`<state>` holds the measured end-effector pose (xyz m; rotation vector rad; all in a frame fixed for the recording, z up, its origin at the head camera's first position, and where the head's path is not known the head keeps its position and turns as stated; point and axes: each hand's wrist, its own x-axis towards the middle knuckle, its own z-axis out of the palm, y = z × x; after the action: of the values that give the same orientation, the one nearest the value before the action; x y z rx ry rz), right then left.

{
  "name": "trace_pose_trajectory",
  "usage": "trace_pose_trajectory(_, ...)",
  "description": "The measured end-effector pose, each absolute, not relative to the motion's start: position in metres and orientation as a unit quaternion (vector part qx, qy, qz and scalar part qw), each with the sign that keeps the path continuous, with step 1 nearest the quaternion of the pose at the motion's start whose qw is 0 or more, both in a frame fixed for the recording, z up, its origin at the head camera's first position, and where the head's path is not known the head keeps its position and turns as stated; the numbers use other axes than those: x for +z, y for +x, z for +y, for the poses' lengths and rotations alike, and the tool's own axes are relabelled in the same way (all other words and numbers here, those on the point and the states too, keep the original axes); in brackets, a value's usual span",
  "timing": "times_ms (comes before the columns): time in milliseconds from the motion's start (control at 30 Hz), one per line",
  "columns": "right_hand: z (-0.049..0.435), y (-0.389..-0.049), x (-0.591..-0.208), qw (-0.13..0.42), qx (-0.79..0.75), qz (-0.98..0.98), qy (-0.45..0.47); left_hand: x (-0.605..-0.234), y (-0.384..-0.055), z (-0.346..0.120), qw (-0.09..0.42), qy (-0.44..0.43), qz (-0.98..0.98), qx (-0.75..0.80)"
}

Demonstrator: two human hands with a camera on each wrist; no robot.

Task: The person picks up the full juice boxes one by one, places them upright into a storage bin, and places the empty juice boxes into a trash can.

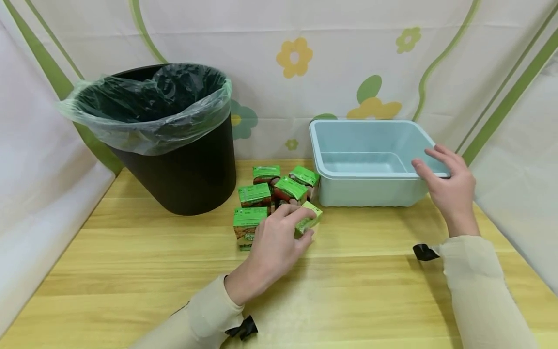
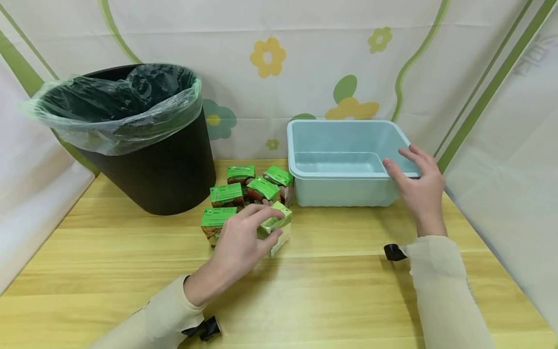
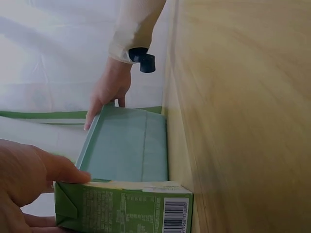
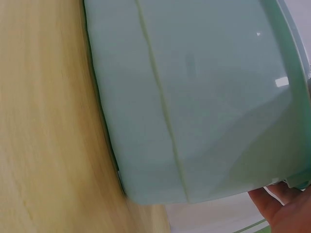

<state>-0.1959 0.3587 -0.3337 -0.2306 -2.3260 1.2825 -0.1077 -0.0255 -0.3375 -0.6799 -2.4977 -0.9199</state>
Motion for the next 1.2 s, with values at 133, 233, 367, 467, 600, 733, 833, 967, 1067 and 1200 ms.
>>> trace_pose_trajectory(133, 0.357, -0.198, -0.334, 0.229, 0.466, -0.851, -0.083, -0.334, -0.107, -0.028, 0.173, -0.232, -0.897, -0.334)
trace_pose_trajectory(233, 0.358, -0.197, -0.334, 0.226, 0.463, -0.853, -0.087, -0.333, -0.107, -0.027, 0.159, -0.228, -0.894, -0.352)
trace_pose_trajectory(367, 0.360, -0.197, -0.331, 0.230, 0.459, -0.853, -0.094, -0.330, -0.109, -0.024, 0.164, -0.234, -0.885, -0.367)
trace_pose_trajectory(467, 0.360, -0.199, -0.328, 0.233, 0.461, -0.851, -0.096, -0.325, -0.110, -0.024, 0.176, -0.236, -0.877, -0.380)
trace_pose_trajectory(600, 0.361, -0.199, -0.327, 0.237, 0.461, -0.850, -0.096, -0.317, -0.112, -0.024, 0.186, -0.237, -0.864, -0.402)
trace_pose_trajectory(733, 0.361, -0.198, -0.328, 0.236, 0.454, -0.853, -0.100, -0.304, -0.114, -0.025, 0.186, -0.233, -0.855, -0.424)
trace_pose_trajectory(833, 0.361, -0.197, -0.328, 0.235, 0.451, -0.855, -0.104, -0.292, -0.117, -0.026, 0.185, -0.227, -0.847, -0.444)
trace_pose_trajectory(967, 0.360, -0.197, -0.328, 0.232, 0.450, -0.856, -0.106, -0.276, -0.123, -0.028, 0.187, -0.221, -0.834, -0.470)
trace_pose_trajectory(1067, 0.359, -0.198, -0.328, 0.227, 0.451, -0.857, -0.105, -0.267, -0.129, -0.029, 0.196, -0.215, -0.826, -0.483)
trace_pose_trajectory(1200, 0.358, -0.199, -0.329, 0.224, 0.454, -0.856, -0.104, -0.256, -0.138, -0.030, 0.207, -0.198, -0.818, -0.499)
